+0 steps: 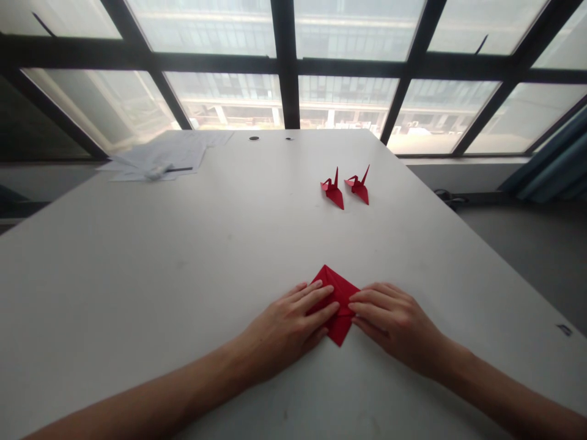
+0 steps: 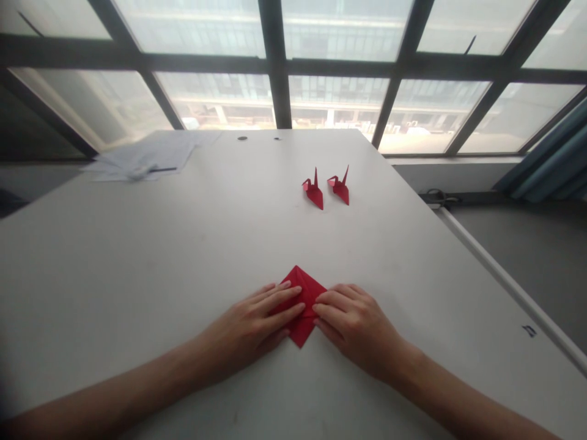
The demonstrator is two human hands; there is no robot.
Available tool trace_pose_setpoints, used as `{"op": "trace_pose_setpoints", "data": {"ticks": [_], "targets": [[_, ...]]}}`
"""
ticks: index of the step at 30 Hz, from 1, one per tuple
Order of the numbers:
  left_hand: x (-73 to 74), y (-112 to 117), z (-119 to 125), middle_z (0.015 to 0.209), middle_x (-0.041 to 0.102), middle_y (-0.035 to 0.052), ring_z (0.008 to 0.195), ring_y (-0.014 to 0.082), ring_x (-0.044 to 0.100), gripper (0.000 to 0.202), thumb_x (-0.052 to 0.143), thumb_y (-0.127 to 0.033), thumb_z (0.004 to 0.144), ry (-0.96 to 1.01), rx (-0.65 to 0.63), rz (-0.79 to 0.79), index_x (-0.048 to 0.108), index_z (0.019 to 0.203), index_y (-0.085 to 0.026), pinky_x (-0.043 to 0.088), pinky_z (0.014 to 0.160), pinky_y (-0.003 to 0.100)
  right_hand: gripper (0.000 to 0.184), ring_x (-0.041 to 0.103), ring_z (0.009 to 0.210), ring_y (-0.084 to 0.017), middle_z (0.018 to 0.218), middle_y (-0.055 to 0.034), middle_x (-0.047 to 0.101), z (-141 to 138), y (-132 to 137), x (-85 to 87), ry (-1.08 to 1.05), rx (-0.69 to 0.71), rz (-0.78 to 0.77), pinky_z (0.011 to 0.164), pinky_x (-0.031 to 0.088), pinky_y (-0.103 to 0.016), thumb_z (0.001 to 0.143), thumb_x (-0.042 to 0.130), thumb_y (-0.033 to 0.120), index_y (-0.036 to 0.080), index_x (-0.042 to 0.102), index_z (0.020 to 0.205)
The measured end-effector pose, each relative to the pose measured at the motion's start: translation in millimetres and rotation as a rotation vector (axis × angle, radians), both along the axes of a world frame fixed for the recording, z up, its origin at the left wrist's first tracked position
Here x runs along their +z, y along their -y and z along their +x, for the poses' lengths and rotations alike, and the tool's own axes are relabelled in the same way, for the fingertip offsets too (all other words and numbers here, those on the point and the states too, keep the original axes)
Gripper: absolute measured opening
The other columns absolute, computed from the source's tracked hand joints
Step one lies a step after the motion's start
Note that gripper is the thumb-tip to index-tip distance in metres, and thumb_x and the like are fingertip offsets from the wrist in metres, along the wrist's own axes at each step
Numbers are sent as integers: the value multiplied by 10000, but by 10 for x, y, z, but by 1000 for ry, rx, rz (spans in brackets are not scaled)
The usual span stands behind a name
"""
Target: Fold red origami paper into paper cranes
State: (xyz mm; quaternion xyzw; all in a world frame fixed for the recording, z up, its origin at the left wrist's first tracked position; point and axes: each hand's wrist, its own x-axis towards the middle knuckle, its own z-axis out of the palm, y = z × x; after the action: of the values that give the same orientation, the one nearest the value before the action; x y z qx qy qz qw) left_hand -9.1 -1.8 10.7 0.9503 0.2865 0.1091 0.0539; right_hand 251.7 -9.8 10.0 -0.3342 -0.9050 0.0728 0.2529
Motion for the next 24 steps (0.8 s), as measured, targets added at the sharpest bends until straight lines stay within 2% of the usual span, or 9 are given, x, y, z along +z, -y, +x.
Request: {"op": "trace_pose_setpoints", "data": {"ticks": [4, 8, 11, 16, 20, 24], "targets": [[-18, -2, 2, 1466, 520, 108, 1354, 253, 505, 380, 493, -266, 1021, 24, 8, 11, 532, 1395, -213, 404, 1163, 461, 187, 587, 766, -199, 851, -70, 676, -57, -57, 82, 223, 100, 133, 705, 478, -340, 989, 501, 144, 160, 687, 980], [-42, -11, -3, 1449, 534, 101, 1332, 264, 525, 391, 516, -251, 1004, 51, -20, 16, 529, 1393, -220, 430, 1139, 474, 188, 551, 729, -206, 801, -68, 637, -57, -106, 151, 374, 192, 306, 639, 431, -345, 960, 499, 77, 127, 678, 931], [-58, -14, -8, 1463, 521, 110, 1332, 279, 526, 392, 517, -248, 1001, 63, -27, 24, 532, 1392, -225, 439, 1124, 496, 162, 543, 729, -208, 797, -70, 632, -47, -111, 157, 399, 202, 350, 601, 400, -335, 949, 521, 77, 126, 671, 912], [-61, -6, -12, 1468, 511, 112, 1360, 283, 489, 444, 508, -237, 1001, 56, -21, 6, 467, 1442, -219, 414, 1147, 492, 131, 534, 736, -213, 811, -67, 621, -21, -115, 138, 410, 183, 315, 583, 388, -326, 942, 538, 87, 131, 655, 904], [-27, 7, 9, 1505, 441, 125, 1357, 273, 475, 536, 539, -179, 966, 91, 6, -36, 395, 1480, -223, 423, 1141, 469, 140, 526, 722, -201, 809, -57, 618, -35, -119, 121, 400, 158, 266, 586, 389, -315, 941, 530, 84, 148, 633, 871], [14, 27, 37, 1433, 472, 145, 1305, 263, 507, 595, 611, -151, 907, 146, 88, -144, 368, 1450, -148, 478, 1095, 398, 99, 562, 757, -200, 815, -50, 637, -126, -87, 56, 216, -42, 124, 634, 419, -310, 920, 559, 122, 164, 639, 881]]}}
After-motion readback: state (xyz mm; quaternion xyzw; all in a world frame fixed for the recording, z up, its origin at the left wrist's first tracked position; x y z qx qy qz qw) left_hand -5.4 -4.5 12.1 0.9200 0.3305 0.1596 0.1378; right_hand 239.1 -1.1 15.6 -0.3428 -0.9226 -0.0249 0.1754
